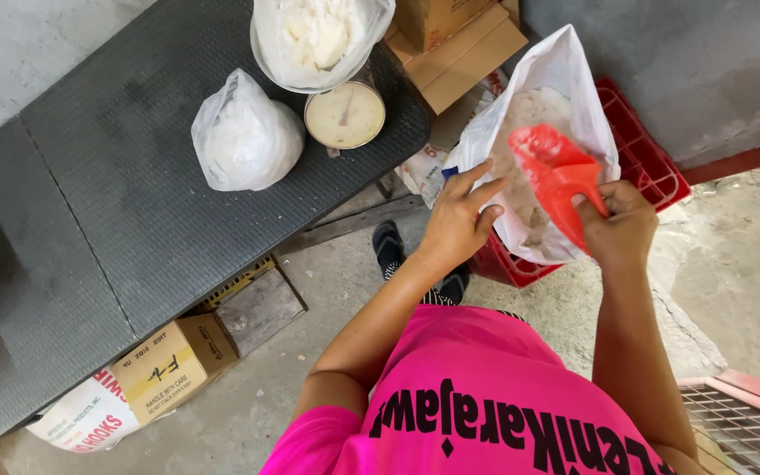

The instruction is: Weighing and bagging white powdered agricultural material using a scoop and a mechanical scale.

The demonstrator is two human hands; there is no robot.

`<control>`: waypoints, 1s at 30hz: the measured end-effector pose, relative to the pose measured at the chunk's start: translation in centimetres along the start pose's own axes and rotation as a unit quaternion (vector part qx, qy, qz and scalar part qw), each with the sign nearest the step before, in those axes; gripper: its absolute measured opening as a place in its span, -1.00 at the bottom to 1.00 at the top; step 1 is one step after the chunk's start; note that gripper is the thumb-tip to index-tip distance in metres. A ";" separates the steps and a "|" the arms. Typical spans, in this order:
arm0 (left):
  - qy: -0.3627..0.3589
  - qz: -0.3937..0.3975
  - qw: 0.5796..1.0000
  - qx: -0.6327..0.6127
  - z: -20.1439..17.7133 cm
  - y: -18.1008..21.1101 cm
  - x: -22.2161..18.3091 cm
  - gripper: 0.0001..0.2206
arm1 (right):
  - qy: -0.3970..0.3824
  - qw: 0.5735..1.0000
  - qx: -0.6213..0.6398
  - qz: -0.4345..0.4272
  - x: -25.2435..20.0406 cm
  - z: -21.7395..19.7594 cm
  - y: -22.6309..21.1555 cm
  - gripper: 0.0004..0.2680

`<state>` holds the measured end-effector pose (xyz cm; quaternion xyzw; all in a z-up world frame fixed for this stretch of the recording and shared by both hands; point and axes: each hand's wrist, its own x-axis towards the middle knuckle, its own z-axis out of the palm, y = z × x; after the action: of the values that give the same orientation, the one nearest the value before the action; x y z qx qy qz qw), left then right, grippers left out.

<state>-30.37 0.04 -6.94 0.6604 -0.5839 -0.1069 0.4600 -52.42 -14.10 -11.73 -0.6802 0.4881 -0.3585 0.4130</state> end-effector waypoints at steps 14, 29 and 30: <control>0.084 0.015 0.994 0.069 -6.5 -1.7 1.2 -0.55 | -0.007 0.950 -0.193 -0.247 2.9 3.1 -6.3 -0.80; 0.188 -0.071 0.947 0.251 -20.4 -12.8 9.8 -0.42 | -0.147 0.948 -0.095 -0.266 17.0 23.3 -21.5 -0.54; 0.176 -0.077 0.946 0.262 -20.9 -13.6 10.1 -0.42 | -0.162 0.956 -0.110 -0.220 17.6 24.9 -22.6 -0.48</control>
<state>-4.03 -0.06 -1.34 0.8091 -0.4479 0.1330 0.3564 -17.28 -21.59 0.33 -0.8610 0.2891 -0.2694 0.3203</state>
